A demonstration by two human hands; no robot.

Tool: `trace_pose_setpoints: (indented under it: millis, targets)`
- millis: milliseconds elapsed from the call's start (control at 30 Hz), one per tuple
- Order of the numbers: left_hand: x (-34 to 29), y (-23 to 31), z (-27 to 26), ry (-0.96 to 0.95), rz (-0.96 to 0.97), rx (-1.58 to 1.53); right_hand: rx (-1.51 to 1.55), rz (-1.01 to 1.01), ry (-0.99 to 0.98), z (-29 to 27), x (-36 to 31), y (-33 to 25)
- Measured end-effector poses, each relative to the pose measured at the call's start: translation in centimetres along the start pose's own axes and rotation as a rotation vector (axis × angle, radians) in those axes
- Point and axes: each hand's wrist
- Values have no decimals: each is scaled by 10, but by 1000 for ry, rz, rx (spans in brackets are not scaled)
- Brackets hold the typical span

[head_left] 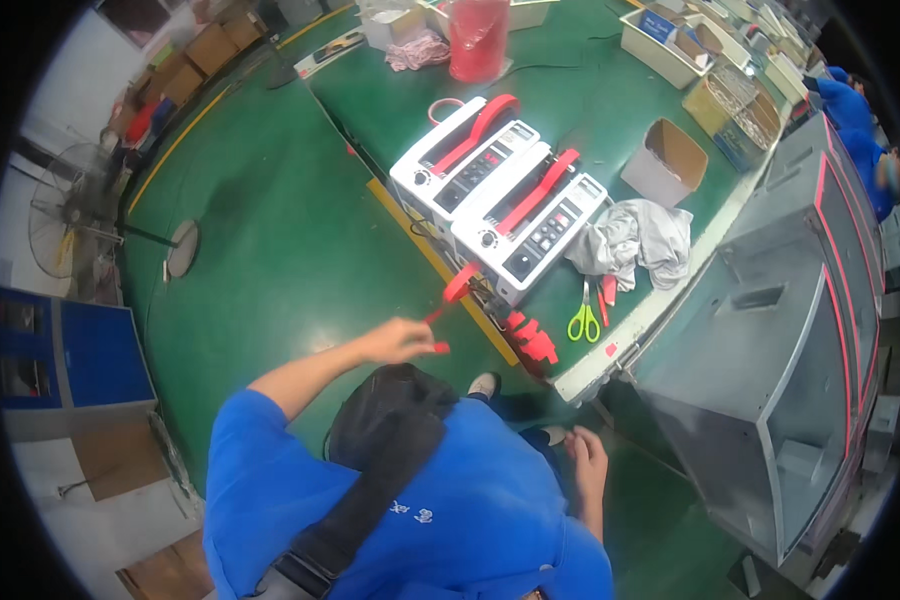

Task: The person applies red protective tape along the edges of a metal cabinet frame. They smooth the tape by hand and use green scissors to trim the excess material at the corners. The person then moves to a second cabinet and repeats the taping process.

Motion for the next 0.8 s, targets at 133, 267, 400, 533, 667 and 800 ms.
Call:
trace_pose_setpoints:
  millis: [133, 267, 400, 533, 667, 800]
  targets:
    - [60, 100, 27, -118, 182, -237, -281, -560, -100, 53, -21, -96]
    - [89, 146, 59, -50, 403, -169, -459, -799, -54, 53, -39, -127]
    - [108, 171, 89, -191, 181, -390, -464, -835, 135, 8, -59, -116]
    - [124, 176, 94, -374, 238, -370, -453, -741, 446, -59, -95, -115]
    - [126, 184, 88, -518, 69, -311, -309, -657, 733, -148, -147, -104]
    - [144, 207, 80, -511, 229, -97, -228, -658, 968, -229, -189, -78]
Point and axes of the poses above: each hand's wrist, its own x-axis towards the middle knuckle, its own z-axis out of the palm, y = z × x, and after that the axes turned 12 degrees about z, right-handed
